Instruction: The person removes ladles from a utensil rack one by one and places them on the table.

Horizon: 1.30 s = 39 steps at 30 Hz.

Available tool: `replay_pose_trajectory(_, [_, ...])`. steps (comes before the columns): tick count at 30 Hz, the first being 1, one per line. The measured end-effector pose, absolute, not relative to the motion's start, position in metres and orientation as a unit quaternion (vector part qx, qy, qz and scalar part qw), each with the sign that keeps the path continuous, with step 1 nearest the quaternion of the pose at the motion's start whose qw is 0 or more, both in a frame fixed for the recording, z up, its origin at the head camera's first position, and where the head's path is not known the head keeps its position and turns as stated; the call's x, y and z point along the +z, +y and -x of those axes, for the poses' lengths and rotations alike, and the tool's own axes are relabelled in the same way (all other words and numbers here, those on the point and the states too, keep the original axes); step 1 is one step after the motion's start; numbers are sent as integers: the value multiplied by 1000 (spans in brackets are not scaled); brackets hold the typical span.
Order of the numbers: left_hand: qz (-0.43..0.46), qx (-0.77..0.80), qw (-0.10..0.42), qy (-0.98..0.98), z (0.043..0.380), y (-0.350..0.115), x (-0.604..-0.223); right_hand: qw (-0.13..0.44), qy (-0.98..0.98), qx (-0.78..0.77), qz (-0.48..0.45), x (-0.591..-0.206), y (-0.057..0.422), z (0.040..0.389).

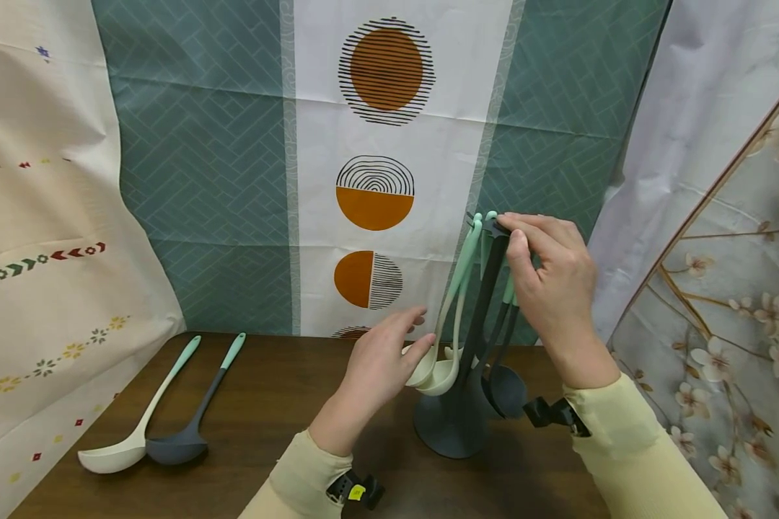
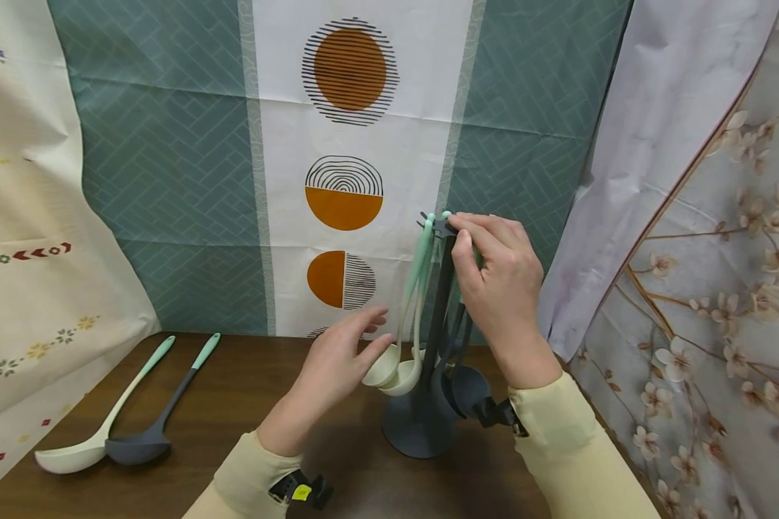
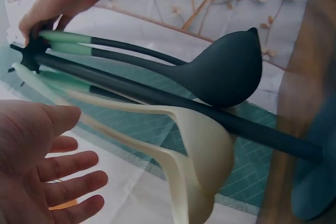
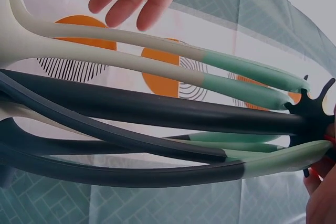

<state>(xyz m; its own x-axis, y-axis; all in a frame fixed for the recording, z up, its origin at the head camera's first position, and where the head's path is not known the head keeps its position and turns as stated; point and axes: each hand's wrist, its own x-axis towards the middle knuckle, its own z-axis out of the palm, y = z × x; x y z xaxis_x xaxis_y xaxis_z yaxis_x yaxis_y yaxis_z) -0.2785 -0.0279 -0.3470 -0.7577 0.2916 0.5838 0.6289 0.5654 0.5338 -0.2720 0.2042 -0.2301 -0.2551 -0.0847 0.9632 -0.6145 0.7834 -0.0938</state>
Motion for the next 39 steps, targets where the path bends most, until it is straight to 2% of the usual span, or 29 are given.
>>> replay_pose_trajectory(17, [281, -438, 216, -826, 288, -13, -364, 562, -742, 277, -241, -235, 203, 276])
replay_pose_trajectory(39, [285, -404, 225, -840, 295, -10, -366, 573, -731, 280, -245, -235, 200, 279])
